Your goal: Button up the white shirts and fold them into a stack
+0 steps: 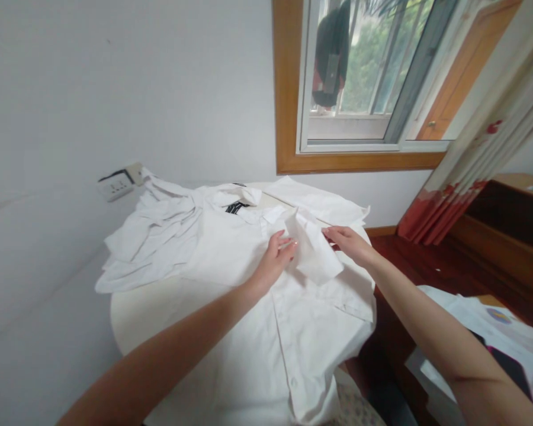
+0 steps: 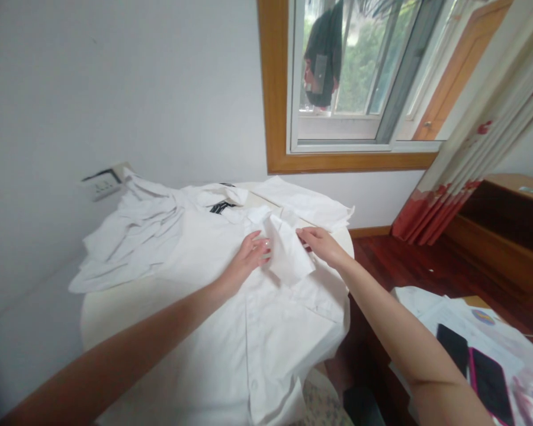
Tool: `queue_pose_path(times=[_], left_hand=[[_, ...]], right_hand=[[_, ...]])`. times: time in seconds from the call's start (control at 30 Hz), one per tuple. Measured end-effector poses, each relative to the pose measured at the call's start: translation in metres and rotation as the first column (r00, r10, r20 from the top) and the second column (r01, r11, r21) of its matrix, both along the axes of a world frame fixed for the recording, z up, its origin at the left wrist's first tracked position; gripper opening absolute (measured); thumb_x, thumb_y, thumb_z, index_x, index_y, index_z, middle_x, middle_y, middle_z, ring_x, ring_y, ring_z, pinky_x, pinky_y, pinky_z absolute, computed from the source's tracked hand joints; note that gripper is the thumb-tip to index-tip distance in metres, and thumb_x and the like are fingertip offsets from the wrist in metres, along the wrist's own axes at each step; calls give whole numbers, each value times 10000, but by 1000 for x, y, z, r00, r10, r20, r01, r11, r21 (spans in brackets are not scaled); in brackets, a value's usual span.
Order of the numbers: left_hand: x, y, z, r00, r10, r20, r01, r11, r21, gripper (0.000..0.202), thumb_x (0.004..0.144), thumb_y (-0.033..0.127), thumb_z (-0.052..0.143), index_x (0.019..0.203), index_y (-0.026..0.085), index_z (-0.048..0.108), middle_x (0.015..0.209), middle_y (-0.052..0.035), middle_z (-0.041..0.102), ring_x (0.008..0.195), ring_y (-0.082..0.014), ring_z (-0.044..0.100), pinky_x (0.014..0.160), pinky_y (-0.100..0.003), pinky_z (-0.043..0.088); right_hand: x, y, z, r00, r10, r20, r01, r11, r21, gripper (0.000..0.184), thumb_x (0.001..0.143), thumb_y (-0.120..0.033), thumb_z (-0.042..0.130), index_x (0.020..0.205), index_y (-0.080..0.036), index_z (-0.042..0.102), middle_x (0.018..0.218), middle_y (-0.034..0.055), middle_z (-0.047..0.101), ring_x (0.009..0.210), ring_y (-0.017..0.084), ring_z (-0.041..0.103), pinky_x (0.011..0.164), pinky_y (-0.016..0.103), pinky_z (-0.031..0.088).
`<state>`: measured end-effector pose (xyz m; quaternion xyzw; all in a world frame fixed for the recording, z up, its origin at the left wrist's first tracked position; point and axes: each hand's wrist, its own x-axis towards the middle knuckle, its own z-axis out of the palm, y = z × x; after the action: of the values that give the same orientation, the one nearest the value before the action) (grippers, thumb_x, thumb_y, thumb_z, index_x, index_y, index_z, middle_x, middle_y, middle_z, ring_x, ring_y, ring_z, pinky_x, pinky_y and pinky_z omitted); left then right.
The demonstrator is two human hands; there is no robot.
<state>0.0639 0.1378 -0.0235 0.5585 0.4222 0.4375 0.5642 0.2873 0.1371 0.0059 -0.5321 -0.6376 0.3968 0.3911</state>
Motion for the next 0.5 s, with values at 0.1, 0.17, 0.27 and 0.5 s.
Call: queue_pose_path(times=[0.1,0.17,0.27,0.5], left_hand=[[-14,2,-3,997,64,40,-58,988,-142,654,874,515,571,1405,236,310,1306,-141,552,1100,-230,620,884,-361,540],[-22,1,-8,996,80,40,-71,978,-195,704,841,463,639,1410,224,301,1241,-136,592,1027,-223,647,859,-360,547],[-31,1,-13,997,32,67,-15,971,-238,716,770,324,728,1370,178,366,1103,-119,654,872,-193,673,833,-360,546],[-49,-6,7,998,48,40,-38,974,-222,658,722,130,607,1354,156,425,720,13,628,616,-113,599,616,-225,496]], right_hand=[[-14,-3,-6,977,141,162,-149,988,42,412,924,-486,441,879,-174,706,984,78,739,941,210,669,879,331,504],[-18,2,-10,940,130,317,-164,983,84,363,935,-414,448,954,-180,725,1044,74,740,982,217,668,927,339,487],[-19,18,-20,837,82,542,-193,969,152,303,918,-286,474,1058,-182,722,1120,71,724,1040,220,654,956,330,474],[-7,52,-53,518,15,855,-414,879,236,351,880,-198,526,1197,-178,675,1291,110,632,1223,252,550,1041,365,407]])
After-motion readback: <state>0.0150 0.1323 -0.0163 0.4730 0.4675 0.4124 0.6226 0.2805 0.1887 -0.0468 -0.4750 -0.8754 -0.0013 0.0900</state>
